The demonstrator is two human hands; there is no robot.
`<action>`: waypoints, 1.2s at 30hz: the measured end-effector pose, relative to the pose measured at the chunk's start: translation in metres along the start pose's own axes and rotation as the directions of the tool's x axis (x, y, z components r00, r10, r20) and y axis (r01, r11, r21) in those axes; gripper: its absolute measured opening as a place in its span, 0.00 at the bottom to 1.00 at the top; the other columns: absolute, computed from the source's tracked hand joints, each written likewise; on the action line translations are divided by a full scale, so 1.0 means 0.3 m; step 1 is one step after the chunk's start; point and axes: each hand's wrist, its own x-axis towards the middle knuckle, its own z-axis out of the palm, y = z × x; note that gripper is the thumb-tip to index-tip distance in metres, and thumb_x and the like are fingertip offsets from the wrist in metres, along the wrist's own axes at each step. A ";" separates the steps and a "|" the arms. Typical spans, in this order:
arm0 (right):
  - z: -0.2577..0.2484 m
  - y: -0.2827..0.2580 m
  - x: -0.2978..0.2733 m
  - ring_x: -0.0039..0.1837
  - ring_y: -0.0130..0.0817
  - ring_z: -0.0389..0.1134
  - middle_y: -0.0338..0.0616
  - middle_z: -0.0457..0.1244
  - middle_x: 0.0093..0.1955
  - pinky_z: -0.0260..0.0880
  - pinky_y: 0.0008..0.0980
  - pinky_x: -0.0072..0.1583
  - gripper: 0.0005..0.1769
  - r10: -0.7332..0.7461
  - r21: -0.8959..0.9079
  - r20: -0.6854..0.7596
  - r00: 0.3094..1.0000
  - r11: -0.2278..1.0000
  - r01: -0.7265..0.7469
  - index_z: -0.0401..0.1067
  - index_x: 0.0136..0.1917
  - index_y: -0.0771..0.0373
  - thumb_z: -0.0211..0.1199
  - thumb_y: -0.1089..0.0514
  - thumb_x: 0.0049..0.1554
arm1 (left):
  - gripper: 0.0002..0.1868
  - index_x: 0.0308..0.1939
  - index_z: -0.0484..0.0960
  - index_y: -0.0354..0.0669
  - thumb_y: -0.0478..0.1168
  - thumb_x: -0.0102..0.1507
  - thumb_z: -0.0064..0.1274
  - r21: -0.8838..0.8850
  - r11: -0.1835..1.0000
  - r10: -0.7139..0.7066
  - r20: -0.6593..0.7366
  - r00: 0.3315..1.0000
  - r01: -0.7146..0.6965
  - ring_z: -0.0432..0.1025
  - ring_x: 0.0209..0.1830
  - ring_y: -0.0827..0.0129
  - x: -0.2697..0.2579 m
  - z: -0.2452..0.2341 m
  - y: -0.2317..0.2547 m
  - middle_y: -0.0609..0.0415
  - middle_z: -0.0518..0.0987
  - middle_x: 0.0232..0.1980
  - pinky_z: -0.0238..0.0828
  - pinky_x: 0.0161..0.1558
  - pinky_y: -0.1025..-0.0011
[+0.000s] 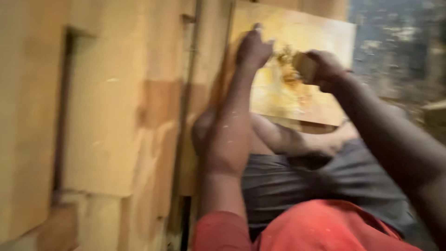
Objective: The person mixes a yellow substance on a square wooden board and spreads it across the surface using their hands and a small wooden scraper.
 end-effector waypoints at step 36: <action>-0.037 -0.323 -0.035 0.52 0.56 0.69 0.52 0.66 0.55 0.72 0.48 0.53 0.20 -0.214 -0.126 -0.029 0.976 0.970 0.208 0.75 0.57 0.60 0.63 0.54 0.52 | 0.31 0.65 0.72 0.46 0.57 0.62 0.57 0.046 0.987 -0.162 0.167 0.972 0.157 0.73 0.61 0.47 -0.082 -0.051 0.052 0.40 0.79 0.60 0.70 0.60 0.54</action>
